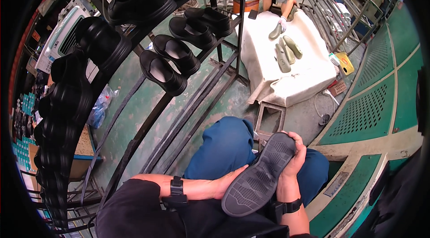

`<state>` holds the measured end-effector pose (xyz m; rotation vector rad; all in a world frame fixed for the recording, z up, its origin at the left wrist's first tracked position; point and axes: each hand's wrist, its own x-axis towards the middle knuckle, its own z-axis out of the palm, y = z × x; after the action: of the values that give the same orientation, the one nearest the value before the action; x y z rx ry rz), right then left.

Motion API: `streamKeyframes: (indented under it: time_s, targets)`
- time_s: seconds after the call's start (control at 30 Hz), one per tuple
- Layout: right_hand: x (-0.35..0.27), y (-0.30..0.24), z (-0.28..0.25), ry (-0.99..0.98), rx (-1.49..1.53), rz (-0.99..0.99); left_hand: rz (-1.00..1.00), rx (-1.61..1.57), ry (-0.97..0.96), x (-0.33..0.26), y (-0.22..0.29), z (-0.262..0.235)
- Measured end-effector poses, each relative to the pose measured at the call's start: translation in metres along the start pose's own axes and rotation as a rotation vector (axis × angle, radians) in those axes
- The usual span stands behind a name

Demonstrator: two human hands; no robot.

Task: Manually assemble shoe components by fitting shoe lasts into shoe uppers and placing them onto a cooling or finishing rack.

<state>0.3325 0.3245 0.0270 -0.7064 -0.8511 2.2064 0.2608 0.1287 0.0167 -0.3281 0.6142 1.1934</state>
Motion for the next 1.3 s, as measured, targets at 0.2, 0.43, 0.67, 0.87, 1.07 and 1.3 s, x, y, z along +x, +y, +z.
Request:
streamKeyframes:
  time_s: [0.2,0.43,0.67,0.87,1.07,1.3]
  targets:
    - [0.009,-0.004,-0.011,-0.001,-0.036,-0.112,-0.018,-0.029,-0.109,-0.004,0.025,0.008]
    - [0.013,0.015,-0.031,-0.004,0.025,-0.196,-0.101,0.165,0.153,-0.017,0.046,0.037]
    - [0.011,0.027,-0.002,-0.006,-0.157,-0.276,0.014,0.133,-0.063,-0.029,0.020,-0.018]
    - [0.000,0.015,-0.006,0.057,-0.351,-0.408,-0.176,0.290,-0.201,0.012,0.027,-0.013]
    - [-0.022,-0.011,0.015,-0.056,-0.303,-0.284,-0.136,0.344,-0.324,0.003,0.019,-0.016]
    - [0.016,-0.004,-0.017,0.039,-0.434,-0.457,0.025,0.425,-0.468,0.000,0.029,0.000]
